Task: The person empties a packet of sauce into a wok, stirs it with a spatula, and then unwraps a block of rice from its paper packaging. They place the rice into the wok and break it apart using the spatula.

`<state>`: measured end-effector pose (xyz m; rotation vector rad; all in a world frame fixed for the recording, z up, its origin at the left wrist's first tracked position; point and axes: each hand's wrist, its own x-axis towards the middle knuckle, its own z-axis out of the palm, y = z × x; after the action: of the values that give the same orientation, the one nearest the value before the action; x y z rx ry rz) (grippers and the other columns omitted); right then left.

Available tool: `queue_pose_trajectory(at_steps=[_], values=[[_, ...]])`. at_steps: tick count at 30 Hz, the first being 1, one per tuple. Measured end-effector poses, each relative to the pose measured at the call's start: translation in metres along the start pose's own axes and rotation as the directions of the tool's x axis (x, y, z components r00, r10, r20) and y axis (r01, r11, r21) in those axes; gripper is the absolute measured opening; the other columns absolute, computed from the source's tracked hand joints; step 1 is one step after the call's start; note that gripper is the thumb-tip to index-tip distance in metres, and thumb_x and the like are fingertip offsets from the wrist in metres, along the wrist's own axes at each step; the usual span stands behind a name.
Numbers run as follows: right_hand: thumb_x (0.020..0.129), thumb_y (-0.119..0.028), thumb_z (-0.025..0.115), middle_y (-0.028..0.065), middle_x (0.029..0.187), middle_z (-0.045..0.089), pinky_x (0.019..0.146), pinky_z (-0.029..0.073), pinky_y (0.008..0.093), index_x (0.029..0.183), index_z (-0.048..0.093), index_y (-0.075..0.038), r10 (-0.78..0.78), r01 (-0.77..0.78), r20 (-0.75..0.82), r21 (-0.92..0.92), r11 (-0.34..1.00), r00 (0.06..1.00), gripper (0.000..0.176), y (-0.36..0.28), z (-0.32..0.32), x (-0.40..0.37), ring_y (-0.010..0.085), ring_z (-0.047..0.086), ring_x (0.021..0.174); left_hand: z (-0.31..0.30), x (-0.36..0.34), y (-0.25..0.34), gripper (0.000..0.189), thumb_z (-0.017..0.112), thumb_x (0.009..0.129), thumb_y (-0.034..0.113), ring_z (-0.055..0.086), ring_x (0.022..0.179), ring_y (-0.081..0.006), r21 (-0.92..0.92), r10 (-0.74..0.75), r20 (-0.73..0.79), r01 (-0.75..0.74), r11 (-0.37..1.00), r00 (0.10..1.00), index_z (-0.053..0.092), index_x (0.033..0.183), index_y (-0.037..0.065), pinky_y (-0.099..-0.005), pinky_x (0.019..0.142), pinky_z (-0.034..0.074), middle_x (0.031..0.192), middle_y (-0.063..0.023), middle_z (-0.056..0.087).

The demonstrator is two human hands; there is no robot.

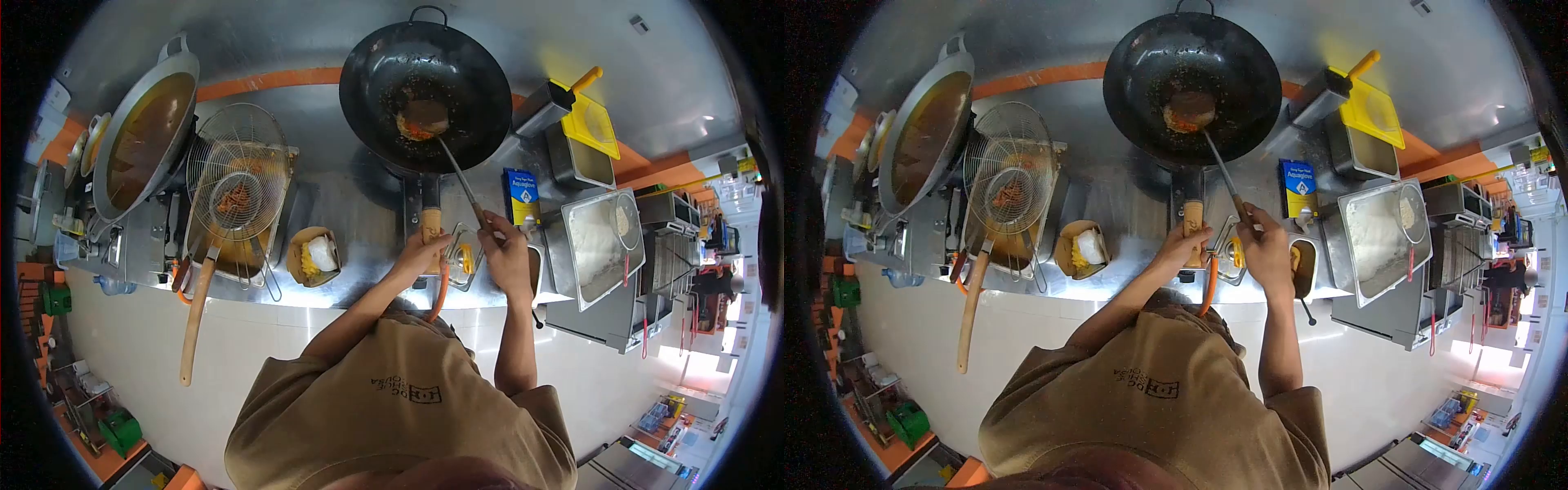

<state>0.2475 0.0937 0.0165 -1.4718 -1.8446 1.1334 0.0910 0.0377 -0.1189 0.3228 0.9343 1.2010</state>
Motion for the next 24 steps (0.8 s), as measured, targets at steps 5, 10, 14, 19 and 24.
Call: queue_pose_trajectory(at_steps=[5, 10, 14, 19, 24], values=[[0.090, -0.009, 0.063, 0.0214, 0.095, 0.072, 0.069, 0.053, 0.0339, 0.126, 0.064, 0.005, -0.088, 0.087, -0.020, -0.030, 0.996, 0.996, 0.039, 0.000, 0.019, 0.000, 0.0229, 0.070, 0.074, -0.009, 0.005, -0.003, 0.032, 0.074, 0.093, 0.018, 0.063, 0.061, -0.0165, 0.023, 0.028, 0.061, -0.029, 0.999, 0.998, 0.051, 0.113, 0.009, -0.0340, 0.054, 0.055, 0.081, -0.0033, 0.058], [0.088, -0.009, 0.061, 0.0284, 0.094, 0.071, 0.075, 0.054, 0.0377, 0.120, 0.066, 0.007, -0.110, 0.106, -0.041, -0.104, 0.989, 0.993, 0.036, 0.002, 0.026, 0.011, 0.0337, 0.073, 0.083, -0.009, 0.004, -0.001, 0.035, 0.073, 0.094, 0.017, 0.064, 0.062, -0.0169, 0.031, 0.005, 0.079, -0.008, 0.999, 0.997, 0.048, 0.117, 0.008, -0.0352, 0.058, 0.058, 0.083, -0.0048, 0.058], [0.088, -0.009, 0.061, 0.0287, 0.097, 0.071, 0.079, 0.054, 0.0377, 0.120, 0.066, 0.007, -0.174, 0.168, -0.035, -0.125, 0.978, 0.984, 0.036, 0.001, 0.033, 0.017, 0.0354, 0.073, 0.088, -0.010, 0.005, 0.000, 0.036, 0.073, 0.094, 0.018, 0.064, 0.063, -0.0172, 0.030, 0.007, 0.116, -0.010, 0.999, 0.993, 0.048, 0.118, 0.008, -0.0358, 0.059, 0.058, 0.083, -0.0050, 0.058], [0.088, -0.012, 0.064, 0.0253, 0.102, 0.072, 0.082, 0.053, 0.0342, 0.124, 0.065, 0.006, -0.121, 0.120, -0.010, -0.050, 0.992, 0.993, 0.040, -0.010, 0.032, 0.009, 0.0258, 0.072, 0.090, -0.011, 0.005, 0.002, 0.035, 0.073, 0.094, 0.017, 0.064, 0.062, -0.0181, 0.032, -0.017, 0.120, 0.013, 0.999, 0.993, 0.049, 0.118, 0.009, -0.0369, 0.058, 0.057, 0.082, -0.0050, 0.058], [0.087, -0.010, 0.061, 0.0315, 0.097, 0.069, 0.082, 0.054, 0.0399, 0.119, 0.066, 0.007, -0.065, 0.064, -0.006, -0.123, 0.990, 0.998, 0.036, -0.028, 0.002, -0.005, 0.0416, 0.071, 0.093, -0.008, 0.003, 0.003, 0.032, 0.073, 0.094, 0.015, 0.064, 0.061, -0.0180, -0.003, -0.025, 0.097, 0.026, 1.000, 0.995, 0.049, 0.115, 0.009, -0.0368, 0.057, 0.057, 0.080, -0.0052, 0.058]])
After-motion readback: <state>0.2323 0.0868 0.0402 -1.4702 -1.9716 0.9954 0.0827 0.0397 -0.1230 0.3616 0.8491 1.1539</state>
